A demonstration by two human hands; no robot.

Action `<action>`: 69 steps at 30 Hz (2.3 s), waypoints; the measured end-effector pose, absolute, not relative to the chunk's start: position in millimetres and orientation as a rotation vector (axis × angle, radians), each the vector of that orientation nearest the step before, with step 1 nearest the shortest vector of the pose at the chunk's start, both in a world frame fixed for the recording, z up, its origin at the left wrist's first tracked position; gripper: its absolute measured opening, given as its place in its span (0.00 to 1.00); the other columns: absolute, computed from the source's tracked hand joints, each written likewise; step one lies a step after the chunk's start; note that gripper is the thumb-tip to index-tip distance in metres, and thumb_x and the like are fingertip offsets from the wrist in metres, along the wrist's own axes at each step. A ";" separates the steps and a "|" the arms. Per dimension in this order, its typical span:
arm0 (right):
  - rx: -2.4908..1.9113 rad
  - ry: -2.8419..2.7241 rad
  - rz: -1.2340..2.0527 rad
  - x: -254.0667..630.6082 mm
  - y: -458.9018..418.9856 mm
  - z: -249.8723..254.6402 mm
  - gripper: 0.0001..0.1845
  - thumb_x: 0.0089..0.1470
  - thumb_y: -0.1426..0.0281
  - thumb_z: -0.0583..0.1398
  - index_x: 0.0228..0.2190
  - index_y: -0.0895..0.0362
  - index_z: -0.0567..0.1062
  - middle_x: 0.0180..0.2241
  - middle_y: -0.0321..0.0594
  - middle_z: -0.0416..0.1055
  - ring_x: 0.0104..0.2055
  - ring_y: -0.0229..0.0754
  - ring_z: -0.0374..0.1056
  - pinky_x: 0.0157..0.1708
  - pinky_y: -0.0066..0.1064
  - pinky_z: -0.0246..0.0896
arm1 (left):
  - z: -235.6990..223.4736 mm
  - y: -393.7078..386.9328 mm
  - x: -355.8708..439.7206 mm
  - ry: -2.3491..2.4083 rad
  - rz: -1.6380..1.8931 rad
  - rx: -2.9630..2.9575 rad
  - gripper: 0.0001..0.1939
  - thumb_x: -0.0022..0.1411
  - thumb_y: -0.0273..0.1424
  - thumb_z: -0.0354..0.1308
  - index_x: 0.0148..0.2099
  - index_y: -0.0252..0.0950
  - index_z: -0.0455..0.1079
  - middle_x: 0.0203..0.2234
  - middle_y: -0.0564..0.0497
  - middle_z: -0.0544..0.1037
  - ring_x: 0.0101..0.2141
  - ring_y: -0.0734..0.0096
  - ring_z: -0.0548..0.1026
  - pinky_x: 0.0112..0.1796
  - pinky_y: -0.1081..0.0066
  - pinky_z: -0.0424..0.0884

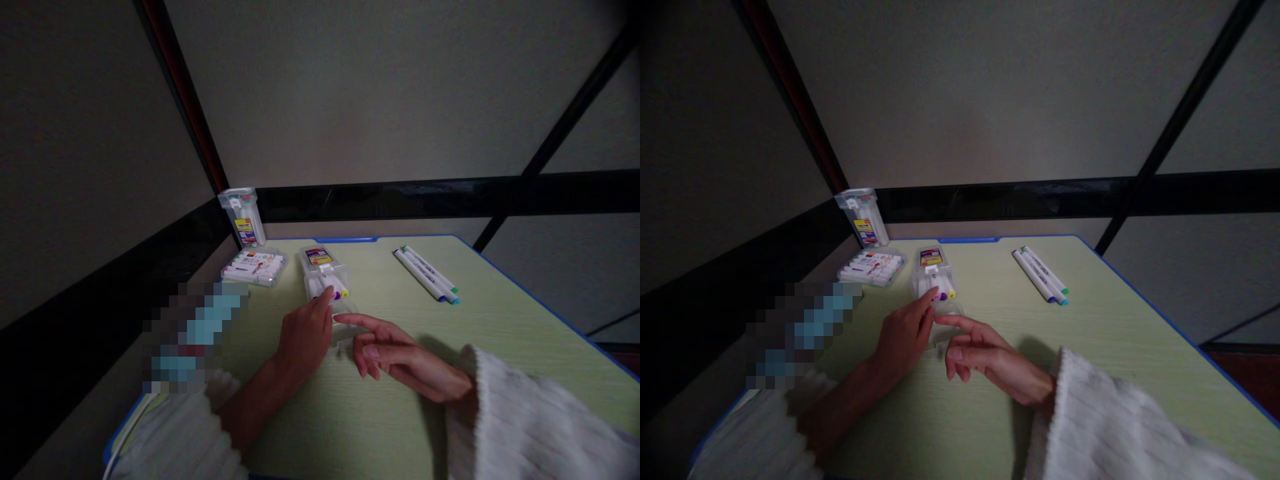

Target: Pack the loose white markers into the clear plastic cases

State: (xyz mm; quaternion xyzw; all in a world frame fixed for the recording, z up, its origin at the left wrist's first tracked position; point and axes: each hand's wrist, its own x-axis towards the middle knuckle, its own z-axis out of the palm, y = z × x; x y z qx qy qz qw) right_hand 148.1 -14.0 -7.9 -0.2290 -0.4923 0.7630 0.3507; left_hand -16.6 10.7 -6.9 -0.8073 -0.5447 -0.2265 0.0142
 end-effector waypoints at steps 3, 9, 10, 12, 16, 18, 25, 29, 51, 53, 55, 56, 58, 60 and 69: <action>-0.591 -1.278 1.978 148.2 -14.4 -7.8 0.31 0.45 0.67 0.62 0.51 0.61 0.62 0.20 0.32 0.67 0.21 0.32 0.57 0.20 0.27 0.44 | -6.1 10.7 -16.1 -1.752 -0.631 -2.508 0.20 0.61 0.25 0.48 0.56 0.36 0.58 0.37 0.46 0.77 0.33 0.64 0.76 0.33 0.69 0.71; -0.592 -1.273 1.977 148.2 -14.8 -7.1 0.30 0.45 0.68 0.62 0.50 0.61 0.62 0.20 0.32 0.68 0.21 0.32 0.56 0.20 0.26 0.43 | -5.2 10.2 -15.1 -1.812 -0.557 -2.500 0.23 0.60 0.26 0.49 0.58 0.34 0.56 0.34 0.46 0.78 0.31 0.64 0.76 0.31 0.69 0.69; -0.590 -1.274 1.977 148.3 -14.7 -7.2 0.30 0.45 0.68 0.61 0.50 0.61 0.62 0.20 0.32 0.68 0.21 0.32 0.56 0.20 0.26 0.43 | -5.2 10.4 -15.0 -1.814 -0.554 -2.500 0.23 0.60 0.26 0.49 0.58 0.34 0.56 0.33 0.47 0.78 0.30 0.64 0.76 0.31 0.69 0.69; -0.587 -1.279 1.976 148.5 -14.5 -7.2 0.29 0.45 0.68 0.61 0.50 0.61 0.62 0.20 0.32 0.68 0.21 0.32 0.57 0.21 0.27 0.44 | -5.1 11.0 -15.0 -1.819 -0.546 -2.499 0.24 0.59 0.26 0.50 0.58 0.34 0.55 0.31 0.47 0.78 0.29 0.65 0.75 0.31 0.69 0.69; -0.595 -1.270 1.981 148.7 -14.6 -6.4 0.29 0.45 0.67 0.62 0.49 0.61 0.62 0.20 0.32 0.67 0.21 0.32 0.57 0.21 0.27 0.44 | -4.5 11.7 -15.1 -1.818 -0.557 -2.529 0.25 0.58 0.26 0.51 0.58 0.33 0.54 0.31 0.48 0.77 0.27 0.67 0.74 0.30 0.70 0.68; -0.605 -1.264 1.983 148.6 -14.7 -5.9 0.28 0.45 0.67 0.62 0.48 0.61 0.62 0.20 0.32 0.67 0.21 0.32 0.57 0.21 0.27 0.44 | -4.1 11.6 -15.1 -1.814 -0.573 -2.542 0.26 0.58 0.25 0.51 0.59 0.32 0.54 0.31 0.48 0.77 0.27 0.68 0.74 0.30 0.70 0.68; -0.602 -1.292 1.956 148.3 -15.3 -5.9 0.24 0.46 0.67 0.61 0.45 0.60 0.65 0.20 0.31 0.67 0.21 0.32 0.57 0.21 0.26 0.45 | -8.6 11.2 -16.6 -1.770 -0.706 -2.535 0.24 0.56 0.24 0.52 0.56 0.33 0.57 0.27 0.51 0.77 0.22 0.70 0.72 0.26 0.72 0.66; -0.648 -1.254 1.902 148.2 -14.3 -5.8 0.15 0.44 0.67 0.63 0.35 0.59 0.69 0.20 0.30 0.66 0.20 0.30 0.56 0.21 0.25 0.46 | -12.2 12.0 -17.0 -1.665 -0.881 -2.523 0.18 0.56 0.24 0.51 0.51 0.34 0.63 0.24 0.52 0.76 0.21 0.72 0.71 0.25 0.73 0.65; -0.984 -1.356 1.126 157.4 -1.6 -9.5 0.18 0.46 0.56 0.59 0.20 0.56 0.62 0.16 0.29 0.58 0.16 0.30 0.47 0.16 0.24 0.42 | -8.3 6.9 -19.0 -1.178 -1.245 -2.515 0.14 0.58 0.26 0.46 0.20 0.35 0.57 0.13 0.57 0.62 0.15 0.79 0.58 0.19 0.77 0.54; -1.040 -1.365 1.032 162.1 4.0 -11.6 0.18 0.46 0.55 0.58 0.20 0.55 0.61 0.15 0.29 0.56 0.16 0.31 0.48 0.15 0.24 0.42 | -8.7 6.7 -19.3 -1.156 -1.241 -2.516 0.15 0.58 0.25 0.46 0.19 0.36 0.55 0.13 0.57 0.60 0.15 0.79 0.58 0.19 0.76 0.53; -1.109 -1.389 0.928 170.0 11.5 -14.0 0.17 0.45 0.55 0.58 0.20 0.55 0.62 0.15 0.29 0.56 0.16 0.32 0.49 0.16 0.25 0.43 | -9.3 6.6 -19.5 -1.134 -1.235 -2.518 0.15 0.58 0.25 0.45 0.18 0.36 0.54 0.13 0.57 0.59 0.15 0.79 0.56 0.19 0.76 0.52; -1.151 -1.407 0.860 175.3 15.8 -15.1 0.17 0.44 0.55 0.58 0.20 0.55 0.63 0.15 0.29 0.56 0.16 0.32 0.49 0.16 0.25 0.43 | -9.6 6.7 -19.7 -1.123 -1.233 -2.518 0.16 0.58 0.25 0.45 0.18 0.36 0.53 0.12 0.58 0.58 0.15 0.79 0.56 0.19 0.76 0.51; -1.249 -1.446 0.705 188.1 24.6 -17.2 0.16 0.45 0.57 0.58 0.20 0.55 0.63 0.16 0.30 0.56 0.17 0.33 0.51 0.17 0.26 0.45 | -9.7 7.2 -20.5 -1.105 -1.229 -2.520 0.16 0.57 0.24 0.46 0.18 0.36 0.53 0.12 0.58 0.57 0.15 0.79 0.55 0.19 0.76 0.50; -1.361 -1.485 0.535 202.1 32.3 -18.7 0.13 0.45 0.60 0.57 0.20 0.56 0.64 0.17 0.32 0.58 0.18 0.35 0.53 0.19 0.27 0.46 | -9.2 8.2 -21.9 -1.096 -1.227 -2.519 0.16 0.57 0.24 0.46 0.18 0.36 0.53 0.12 0.58 0.56 0.14 0.80 0.54 0.19 0.76 0.50; -1.698 -1.741 -0.029 233.2 42.2 -24.0 0.08 0.48 0.66 0.53 0.22 0.56 0.68 0.20 0.39 0.67 0.20 0.41 0.59 0.21 0.30 0.47 | -9.1 13.4 -30.0 -0.980 -1.207 -2.536 0.15 0.55 0.21 0.46 0.17 0.35 0.54 0.12 0.59 0.56 0.14 0.79 0.53 0.18 0.76 0.50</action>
